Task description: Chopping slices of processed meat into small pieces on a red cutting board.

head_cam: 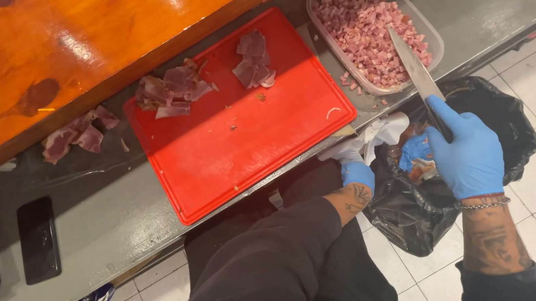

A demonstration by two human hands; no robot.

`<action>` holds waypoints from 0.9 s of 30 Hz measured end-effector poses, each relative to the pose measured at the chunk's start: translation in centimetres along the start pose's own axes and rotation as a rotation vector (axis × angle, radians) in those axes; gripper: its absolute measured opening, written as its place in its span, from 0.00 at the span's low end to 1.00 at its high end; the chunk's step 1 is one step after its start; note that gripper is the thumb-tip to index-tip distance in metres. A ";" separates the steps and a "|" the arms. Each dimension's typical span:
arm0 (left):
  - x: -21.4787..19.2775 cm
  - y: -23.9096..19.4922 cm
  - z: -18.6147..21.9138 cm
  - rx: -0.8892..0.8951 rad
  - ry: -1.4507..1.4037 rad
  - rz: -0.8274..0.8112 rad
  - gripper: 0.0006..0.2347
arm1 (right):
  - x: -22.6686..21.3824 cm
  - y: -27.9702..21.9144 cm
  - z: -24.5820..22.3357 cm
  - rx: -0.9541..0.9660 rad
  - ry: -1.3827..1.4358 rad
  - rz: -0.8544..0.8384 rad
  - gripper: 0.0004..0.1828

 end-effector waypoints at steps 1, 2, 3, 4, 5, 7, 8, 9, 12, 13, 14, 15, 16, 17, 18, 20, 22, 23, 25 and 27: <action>-3.5 -3.3 0.8 0.082 0.039 0.075 0.08 | -0.2 0.0 0.0 0.032 0.033 -0.026 0.30; -6.7 -6.1 0.3 0.091 0.041 0.068 0.08 | -0.3 0.1 0.3 0.043 0.033 -0.028 0.30; -9.9 -8.6 -0.3 0.101 -0.102 0.097 0.08 | -0.3 0.4 0.5 0.024 0.109 -0.027 0.30; -13.0 -11.2 0.0 0.128 -0.251 0.121 0.09 | -0.7 0.2 1.4 0.020 0.173 -0.022 0.30; -16.7 -14.2 -0.4 0.154 -0.255 0.108 0.09 | -0.9 0.0 2.1 0.047 0.161 -0.021 0.30; -25.8 -19.7 -1.7 0.320 -0.492 0.212 0.11 | -1.5 0.2 3.0 0.013 0.211 -0.010 0.31; -29.0 -19.8 -2.3 0.329 -0.494 0.209 0.11 | -2.1 0.2 3.1 0.020 0.206 -0.008 0.31; -32.6 -20.2 -3.3 0.322 -0.536 0.359 0.11 | -2.9 -0.1 3.1 0.050 0.234 0.005 0.32; -38.7 -16.4 -6.6 0.265 -0.517 0.743 0.10 | -3.6 -0.6 2.8 0.016 0.309 0.024 0.32; -40.2 -14.7 -8.2 0.244 -0.444 0.960 0.08 | -3.7 -0.6 2.5 -0.018 0.350 0.039 0.31; -39.9 -12.8 -9.2 0.205 -0.438 0.976 0.08 | -3.4 -0.7 2.1 -0.054 0.357 0.022 0.31; -39.6 -10.8 -10.4 0.124 -0.294 0.961 0.11 | -3.1 -0.7 1.8 -0.071 0.326 0.043 0.32; -39.3 -8.6 -11.3 0.049 -0.158 0.935 0.20 | -3.0 -0.7 1.9 -0.082 0.289 0.066 0.32; -38.8 -10.5 -12.2 0.016 -0.160 0.942 0.20 | -2.6 -0.2 1.7 -0.111 0.290 0.051 0.32; -38.3 -12.2 -12.5 0.041 -0.105 0.955 0.23 | -2.0 0.0 1.8 -0.075 0.204 0.006 0.33; -37.2 -16.9 -14.3 0.054 -0.056 0.966 0.26 | -1.3 0.1 1.9 -0.049 0.112 -0.046 0.33; -36.0 -23.4 -17.3 0.157 -0.259 1.089 0.20 | -1.1 -0.1 1.7 -0.084 0.139 -0.015 0.31; -35.6 -26.5 -19.8 0.142 -0.264 1.088 0.20 | -1.2 0.0 1.8 -0.093 0.136 -0.026 0.31; -35.0 -33.9 -24.8 0.104 -0.365 1.367 0.11 | -1.4 -0.5 1.8 -0.170 0.323 -0.007 0.32; -30.0 -35.6 -33.1 -0.105 -0.298 1.265 0.12 | -0.8 -1.1 2.8 -0.173 0.417 -0.024 0.32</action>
Point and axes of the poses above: each hand's wrist, its own y-axis towards the middle knuckle, its own x-axis out of the palm, z = x × y, the point moved 3 cm from there along y, towards the middle knuckle, and after that the axes turned 13 degrees about x, right-handed, at the moved point
